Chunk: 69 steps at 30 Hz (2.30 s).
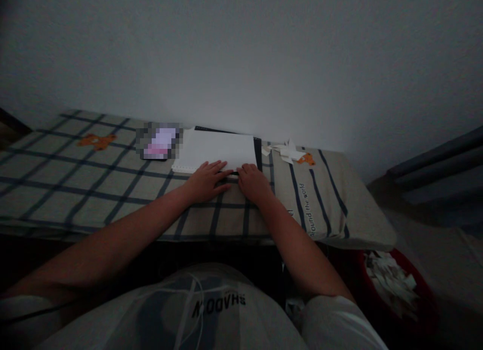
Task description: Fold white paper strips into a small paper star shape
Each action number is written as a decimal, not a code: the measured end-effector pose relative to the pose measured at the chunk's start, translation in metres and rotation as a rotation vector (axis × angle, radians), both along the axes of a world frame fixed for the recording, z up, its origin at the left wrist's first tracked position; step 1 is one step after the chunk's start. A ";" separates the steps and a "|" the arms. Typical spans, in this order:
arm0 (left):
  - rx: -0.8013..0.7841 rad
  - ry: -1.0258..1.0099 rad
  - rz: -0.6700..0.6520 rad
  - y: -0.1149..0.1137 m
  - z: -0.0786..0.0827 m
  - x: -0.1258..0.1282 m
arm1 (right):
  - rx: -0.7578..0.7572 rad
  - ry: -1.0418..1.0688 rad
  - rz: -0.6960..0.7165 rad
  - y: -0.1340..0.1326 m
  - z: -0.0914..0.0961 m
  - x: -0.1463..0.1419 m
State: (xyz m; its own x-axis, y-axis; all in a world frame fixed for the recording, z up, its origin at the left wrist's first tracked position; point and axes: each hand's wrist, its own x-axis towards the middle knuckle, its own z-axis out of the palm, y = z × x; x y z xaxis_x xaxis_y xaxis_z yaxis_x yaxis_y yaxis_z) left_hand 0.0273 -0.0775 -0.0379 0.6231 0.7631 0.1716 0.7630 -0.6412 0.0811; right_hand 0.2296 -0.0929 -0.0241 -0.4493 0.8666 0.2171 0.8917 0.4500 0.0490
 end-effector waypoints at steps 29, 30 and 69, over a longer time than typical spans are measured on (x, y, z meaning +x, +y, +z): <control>-0.014 -0.013 0.020 -0.002 0.000 0.000 | 0.009 0.105 -0.211 -0.006 0.000 0.009; -0.016 -0.013 0.023 -0.002 0.000 0.000 | 0.002 0.101 -0.235 -0.006 0.001 0.009; -0.013 -0.021 0.023 0.000 -0.001 0.001 | 0.012 0.018 0.003 -0.005 0.001 0.000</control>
